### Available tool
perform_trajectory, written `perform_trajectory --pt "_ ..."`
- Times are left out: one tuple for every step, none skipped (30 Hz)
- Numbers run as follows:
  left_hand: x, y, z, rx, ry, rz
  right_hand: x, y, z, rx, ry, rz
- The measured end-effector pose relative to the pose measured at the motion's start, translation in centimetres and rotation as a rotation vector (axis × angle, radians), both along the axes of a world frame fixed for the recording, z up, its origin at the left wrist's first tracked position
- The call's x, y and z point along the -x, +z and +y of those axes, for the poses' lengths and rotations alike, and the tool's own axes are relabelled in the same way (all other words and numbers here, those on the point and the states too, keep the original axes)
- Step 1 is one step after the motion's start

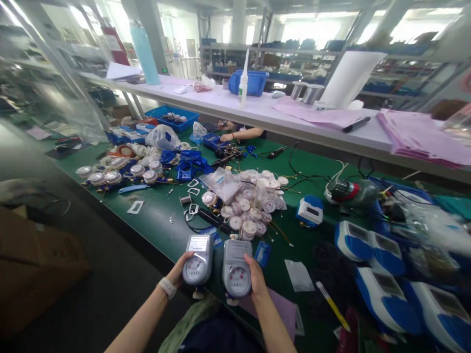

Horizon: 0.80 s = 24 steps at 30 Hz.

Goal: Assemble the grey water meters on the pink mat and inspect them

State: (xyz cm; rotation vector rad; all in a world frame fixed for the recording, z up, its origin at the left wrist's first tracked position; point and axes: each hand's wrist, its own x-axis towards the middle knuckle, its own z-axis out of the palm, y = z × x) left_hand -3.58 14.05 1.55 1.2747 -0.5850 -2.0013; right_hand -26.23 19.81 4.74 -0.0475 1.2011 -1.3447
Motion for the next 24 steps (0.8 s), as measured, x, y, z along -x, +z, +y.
perform_trajectory --pt "-1.2 0.0 -0.6 0.010 0.027 -0.016 -1.5 -0.2 -0.8 0.016 0.022 -0.011" --pt "-2.2 0.0 -1.2 0.025 0.050 -0.033 -2.8 -0.6 -1.6 0.023 0.041 -0.011" --pt "-3.1 0.0 -1.9 0.040 0.068 -0.051 -4.1 -1.1 -2.5 0.026 0.058 -0.002" --pt "-3.8 0.0 -2.5 0.053 0.082 -0.068 -5.2 -1.7 -3.3 0.028 0.073 0.014" --pt "-4.3 -0.1 -3.0 0.062 0.089 -0.084 -6.1 -2.3 -4.1 0.032 0.086 0.033" --pt "-4.7 -0.2 -3.5 0.068 0.091 -0.096 -6.9 -2.8 -4.9 0.036 0.090 0.050" --pt "-5.0 -0.3 -3.9 0.070 0.090 -0.105 -7.4 -3.3 -5.6 0.040 0.090 0.068" --pt "-5.1 -0.4 -4.2 0.070 0.090 -0.110 -7.8 -3.6 -6.2 0.045 0.090 0.081" --pt "-5.2 -0.5 -4.4 0.068 0.090 -0.113 -8.1 -3.8 -6.7 0.044 0.094 0.089" --pt "-5.1 -0.7 -4.5 0.063 0.089 -0.113 -8.2 -4.0 -7.0 0.039 0.095 0.094" --pt "-5.1 -0.8 -4.6 0.056 0.087 -0.111 -8.3 -4.1 -7.3 0.032 0.098 0.098" --pt "-5.0 -0.8 -4.6 0.047 0.084 -0.107 -8.3 -4.2 -7.4 0.027 0.099 0.103" --pt "-4.9 -0.9 -4.6 0.039 0.081 -0.103 -8.3 -4.2 -7.5 0.022 0.100 0.109" --pt "-4.8 -0.8 -4.6 0.033 0.078 -0.098 -8.3 -4.3 -7.4 0.015 0.098 0.115" --pt "-4.7 -0.8 -4.5 0.029 0.077 -0.095 -8.3 -4.3 -7.3 0.007 0.093 0.122" --pt "-4.6 -0.7 -4.5 0.027 0.075 -0.093 -8.4 -4.3 -7.2 -0.002 0.088 0.128" --pt "-4.6 -0.7 -4.5 0.027 0.074 -0.091 -8.5 -4.4 -7.1 -0.008 0.084 0.135" --pt "-4.6 -0.7 -4.5 0.027 0.071 -0.090 -8.5 -4.5 -7.0 -0.012 0.081 0.143" --pt "-4.6 -0.7 -4.6 0.027 0.065 -0.091 -8.6 -4.6 -7.0 -0.013 0.082 0.149" --pt "-4.6 -0.8 -4.7 0.026 0.058 -0.092 -8.6 -4.7 -7.0 -0.012 0.088 0.153" --pt "-4.7 -0.9 -4.8 0.027 0.049 -0.096 -8.6 -4.8 -7.0 -0.010 0.098 0.152" --pt "-4.8 -1.0 -4.8 0.031 0.045 -0.103 -8.5 -5.0 -7.0 -0.006 0.109 0.155" --pt "-5.0 -1.2 -4.8 0.043 0.050 -0.117 -8.2 -5.2 -6.9 0.003 0.121 0.171" --pt "-5.3 -1.3 -4.6 0.056 0.069 -0.137 -7.9 -5.4 -6.7 0.018 0.134 0.206"
